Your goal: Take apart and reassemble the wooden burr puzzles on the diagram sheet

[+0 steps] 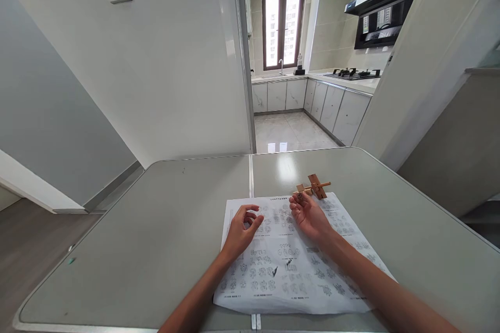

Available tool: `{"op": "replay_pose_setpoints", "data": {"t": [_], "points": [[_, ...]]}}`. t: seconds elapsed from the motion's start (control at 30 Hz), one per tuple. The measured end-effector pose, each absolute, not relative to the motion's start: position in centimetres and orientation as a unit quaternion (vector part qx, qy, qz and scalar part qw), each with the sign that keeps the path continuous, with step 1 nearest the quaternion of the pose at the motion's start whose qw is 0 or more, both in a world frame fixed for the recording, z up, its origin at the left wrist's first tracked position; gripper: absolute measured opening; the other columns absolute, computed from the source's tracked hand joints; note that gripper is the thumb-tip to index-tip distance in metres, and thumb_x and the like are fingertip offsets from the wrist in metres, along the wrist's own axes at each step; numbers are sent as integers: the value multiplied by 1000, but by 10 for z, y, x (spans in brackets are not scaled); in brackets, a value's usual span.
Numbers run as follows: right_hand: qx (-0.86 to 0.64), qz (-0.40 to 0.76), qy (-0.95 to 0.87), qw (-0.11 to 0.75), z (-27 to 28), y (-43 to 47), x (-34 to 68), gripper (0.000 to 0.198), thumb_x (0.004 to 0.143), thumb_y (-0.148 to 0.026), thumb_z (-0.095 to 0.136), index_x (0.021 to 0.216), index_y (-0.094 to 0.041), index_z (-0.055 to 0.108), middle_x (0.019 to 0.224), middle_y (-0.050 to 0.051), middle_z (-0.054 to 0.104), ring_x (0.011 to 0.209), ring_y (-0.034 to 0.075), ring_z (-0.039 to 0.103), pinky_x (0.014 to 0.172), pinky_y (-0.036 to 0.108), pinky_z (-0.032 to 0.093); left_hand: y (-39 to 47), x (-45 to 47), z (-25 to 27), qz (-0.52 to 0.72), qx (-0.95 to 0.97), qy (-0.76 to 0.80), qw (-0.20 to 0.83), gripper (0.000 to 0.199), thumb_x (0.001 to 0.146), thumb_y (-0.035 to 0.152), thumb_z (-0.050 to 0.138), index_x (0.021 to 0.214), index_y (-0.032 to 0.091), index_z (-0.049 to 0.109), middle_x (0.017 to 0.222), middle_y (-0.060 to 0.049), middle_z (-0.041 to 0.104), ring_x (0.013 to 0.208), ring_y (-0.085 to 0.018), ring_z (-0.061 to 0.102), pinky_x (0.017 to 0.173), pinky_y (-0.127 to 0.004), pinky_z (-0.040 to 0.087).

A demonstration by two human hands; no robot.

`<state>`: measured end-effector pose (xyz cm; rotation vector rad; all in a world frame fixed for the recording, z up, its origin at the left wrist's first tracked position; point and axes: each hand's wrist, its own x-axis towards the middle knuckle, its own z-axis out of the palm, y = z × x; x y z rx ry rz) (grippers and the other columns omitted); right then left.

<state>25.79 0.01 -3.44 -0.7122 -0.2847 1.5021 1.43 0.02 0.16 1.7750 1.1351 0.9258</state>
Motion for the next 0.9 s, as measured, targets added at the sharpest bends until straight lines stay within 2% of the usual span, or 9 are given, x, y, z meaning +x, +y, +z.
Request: {"op": "replay_pose_setpoints", "data": {"t": [0.13, 0.23, 0.4, 0.53, 0.9], "points": [[-348, 672, -205, 620, -21, -5, 254, 27, 91, -46, 70, 84, -21, 65, 76, 3, 64, 55, 13, 56, 43, 23, 50, 0, 13, 1, 364, 703, 453, 411, 41, 94, 55, 62, 116, 22, 64, 113, -8, 70, 92, -20, 69, 81, -34, 57], [-365, 629, -289, 623, -8, -9, 257, 35, 88, -55, 71, 85, -21, 65, 75, 1, 63, 55, 13, 55, 44, 25, 47, 1, 13, 1, 358, 701, 458, 413, 39, 94, 55, 62, 116, 22, 64, 114, -8, 69, 93, -20, 68, 83, -33, 56], [-458, 382, -378, 708, 0, -4, 287, 37, 91, -59, 66, 91, -23, 59, 64, -3, 59, 47, 12, 48, 45, 24, 42, 1, 14, 3, 356, 701, 457, 416, 37, 95, 54, 61, 114, 23, 64, 114, -8, 69, 92, -20, 67, 83, -33, 55], [-538, 261, -342, 725, -10, 6, 320, 36, 91, -58, 64, 98, -23, 55, 56, -6, 58, 43, 11, 46, 43, 22, 40, 0, 14, 5, 360, 701, 457, 412, 35, 95, 53, 61, 113, 23, 65, 112, -7, 69, 91, -20, 67, 83, -34, 54], [-599, 226, -295, 709, -36, 21, 350, 34, 89, -53, 62, 98, -20, 60, 50, -8, 54, 37, 11, 45, 36, 21, 37, 3, 15, 4, 375, 696, 461, 404, 36, 94, 54, 60, 107, 22, 67, 106, -7, 71, 87, -19, 67, 77, -31, 53]]}}
